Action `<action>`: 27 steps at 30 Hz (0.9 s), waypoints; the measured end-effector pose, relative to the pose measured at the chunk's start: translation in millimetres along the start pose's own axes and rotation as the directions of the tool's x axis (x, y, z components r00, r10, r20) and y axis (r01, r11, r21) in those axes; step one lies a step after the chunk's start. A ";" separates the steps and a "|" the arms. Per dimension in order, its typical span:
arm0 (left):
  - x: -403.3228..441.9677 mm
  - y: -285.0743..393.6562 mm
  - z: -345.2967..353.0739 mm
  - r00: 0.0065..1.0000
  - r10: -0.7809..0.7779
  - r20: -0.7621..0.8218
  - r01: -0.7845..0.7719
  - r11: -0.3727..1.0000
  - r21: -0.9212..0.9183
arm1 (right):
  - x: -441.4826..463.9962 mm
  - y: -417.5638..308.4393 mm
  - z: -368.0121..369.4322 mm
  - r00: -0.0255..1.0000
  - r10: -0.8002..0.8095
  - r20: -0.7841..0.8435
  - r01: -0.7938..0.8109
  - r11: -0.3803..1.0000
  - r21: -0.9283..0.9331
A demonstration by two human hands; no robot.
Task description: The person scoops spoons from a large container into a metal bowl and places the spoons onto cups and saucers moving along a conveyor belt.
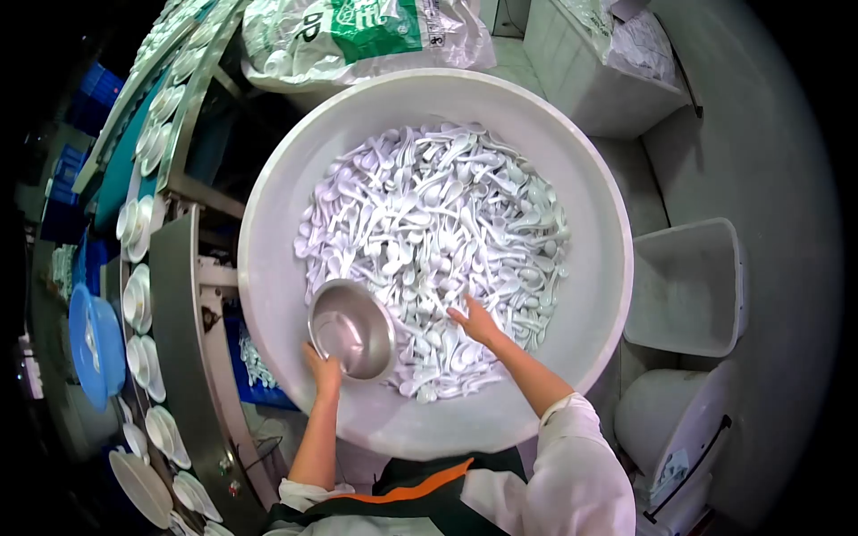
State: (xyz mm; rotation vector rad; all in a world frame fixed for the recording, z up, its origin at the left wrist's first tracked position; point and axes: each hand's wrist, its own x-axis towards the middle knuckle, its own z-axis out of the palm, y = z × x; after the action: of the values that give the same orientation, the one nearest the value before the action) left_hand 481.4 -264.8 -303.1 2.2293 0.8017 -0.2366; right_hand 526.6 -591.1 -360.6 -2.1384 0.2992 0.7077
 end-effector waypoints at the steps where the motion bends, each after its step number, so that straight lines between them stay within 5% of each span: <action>1: 8.0 13.6 14.6 0.996 -0.057 -0.068 0.062 0.996 0.064 | 27.4 2.4 -23.2 0.993 -0.075 -0.096 0.072 0.997 -0.034; 6: 57.7 102.1 105.4 0.995 -0.025 -0.101 0.050 0.967 0.252 | 200.9 -17.3 -176.3 0.732 -0.484 -0.479 0.236 0.840 -0.489; 10: 129.0 96.8 73.5 0.990 -0.030 0.140 0.004 0.983 0.185 | 299.1 -36.4 -235.5 0.767 -0.489 -0.415 0.224 0.810 -0.542; 12: 137.4 118.2 59.2 0.832 -0.334 0.444 0.305 0.942 0.137 | 314.5 -27.0 -221.8 0.803 -0.476 -0.359 0.229 0.803 -0.550; 14: 136.7 106.5 63.5 0.831 -0.284 0.479 0.297 0.954 0.049 | 310.4 -29.4 -188.6 0.820 -0.315 -0.477 0.066 0.881 -0.468; 16: 137.5 87.6 86.7 0.571 -0.424 0.703 0.601 0.799 -0.006 | 292.6 -35.8 -155.4 0.817 -0.297 -0.494 0.058 0.895 -0.443; 18: 131.5 107.2 119.2 0.563 -0.412 0.717 0.599 0.801 -0.010 | 274.1 -39.0 -126.7 0.921 -0.098 -0.377 0.021 0.979 -0.202; 22: 142.5 121.2 118.6 0.544 -0.419 0.727 0.593 0.805 0.021 | 222.1 -36.8 -52.3 0.900 -0.338 -0.274 0.335 0.940 -0.059; 23: 144.2 120.3 115.1 0.505 -0.396 0.767 0.588 0.809 0.030 | 207.2 -36.1 -39.8 0.898 -0.376 -0.227 0.313 0.910 -0.271; 26: 134.4 99.6 108.3 0.548 -0.318 0.774 0.550 0.834 -0.046 | 170.5 -44.0 -2.6 0.929 -0.369 -0.039 0.344 0.896 -0.281; 27: 130.2 81.7 109.1 0.551 -0.318 0.772 0.561 0.825 -0.061 | 157.3 -43.7 8.9 0.907 -0.420 0.018 0.387 0.816 -0.429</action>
State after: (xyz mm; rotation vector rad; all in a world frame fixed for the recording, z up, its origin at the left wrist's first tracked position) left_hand 641.7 -322.9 -383.3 1.3727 0.8425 -1.1212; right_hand 670.2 -551.9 -428.1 -2.5323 -0.3019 0.4645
